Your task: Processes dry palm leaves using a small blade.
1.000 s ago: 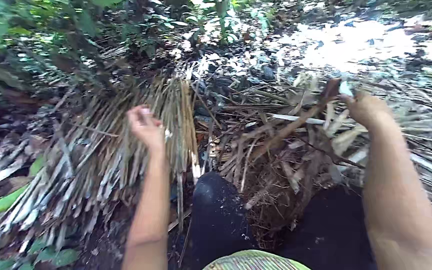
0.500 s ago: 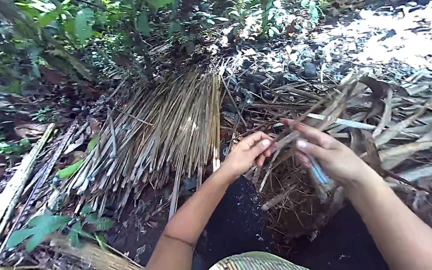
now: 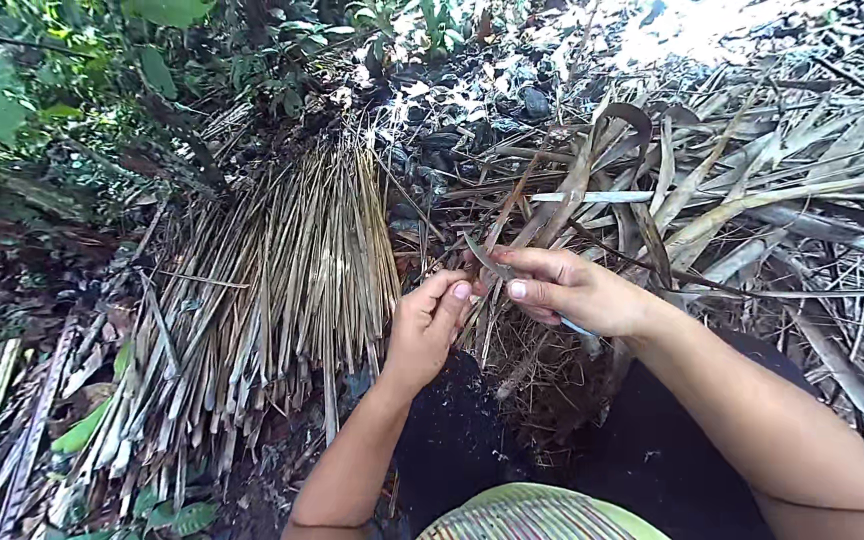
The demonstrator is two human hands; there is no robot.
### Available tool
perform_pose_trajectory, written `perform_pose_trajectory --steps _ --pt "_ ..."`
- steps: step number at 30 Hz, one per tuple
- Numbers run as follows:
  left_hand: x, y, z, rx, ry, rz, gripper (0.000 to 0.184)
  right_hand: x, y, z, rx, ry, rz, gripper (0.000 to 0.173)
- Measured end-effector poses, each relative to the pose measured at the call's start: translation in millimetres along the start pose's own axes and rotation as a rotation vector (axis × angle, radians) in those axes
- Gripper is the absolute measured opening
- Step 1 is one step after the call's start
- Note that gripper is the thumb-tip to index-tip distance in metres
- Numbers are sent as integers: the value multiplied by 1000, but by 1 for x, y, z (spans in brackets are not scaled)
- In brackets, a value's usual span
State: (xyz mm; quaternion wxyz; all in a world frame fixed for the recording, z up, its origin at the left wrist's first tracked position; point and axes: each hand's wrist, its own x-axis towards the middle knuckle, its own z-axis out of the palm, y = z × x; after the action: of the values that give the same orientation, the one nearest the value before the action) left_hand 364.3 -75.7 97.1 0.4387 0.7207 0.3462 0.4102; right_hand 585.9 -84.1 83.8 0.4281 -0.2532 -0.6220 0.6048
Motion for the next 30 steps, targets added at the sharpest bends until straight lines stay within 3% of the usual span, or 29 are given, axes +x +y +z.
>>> perform_pose_trajectory --steps 2,4,5,8,10,15,17,21,23,28,30 --pt "-1 5 -6 -291 -137 -120 23 -2 0 -5 24 -81 -32 42" --pt "-1 6 -8 -394 -200 -160 21 -3 2 -8 67 -137 -39 43" --pt "-2 6 -7 -332 -171 -127 20 -3 2 -6 83 -128 -32 43" --pt "-4 1 -3 299 44 168 21 -1 1 10 73 35 -14 40" --pt "-4 -4 0 576 117 301 24 0 -2 21 16 192 -7 36" --pt "-22 -23 -3 603 92 260 28 1 -26 -19 -16 499 -117 38" --pt "-25 -27 -4 592 104 237 28 0 -28 -20 70 474 -96 39" --pt "-19 -25 -12 554 145 224 26 3 1 19 255 120 143 39" --pt "-22 -27 -18 533 112 220 28 7 7 21 271 48 163 38" --pt "-41 -43 -40 473 16 179 32 4 -18 -21 159 333 -94 39" --pt "-43 -44 -42 460 11 169 32 2 -14 -11 161 324 -59 42"
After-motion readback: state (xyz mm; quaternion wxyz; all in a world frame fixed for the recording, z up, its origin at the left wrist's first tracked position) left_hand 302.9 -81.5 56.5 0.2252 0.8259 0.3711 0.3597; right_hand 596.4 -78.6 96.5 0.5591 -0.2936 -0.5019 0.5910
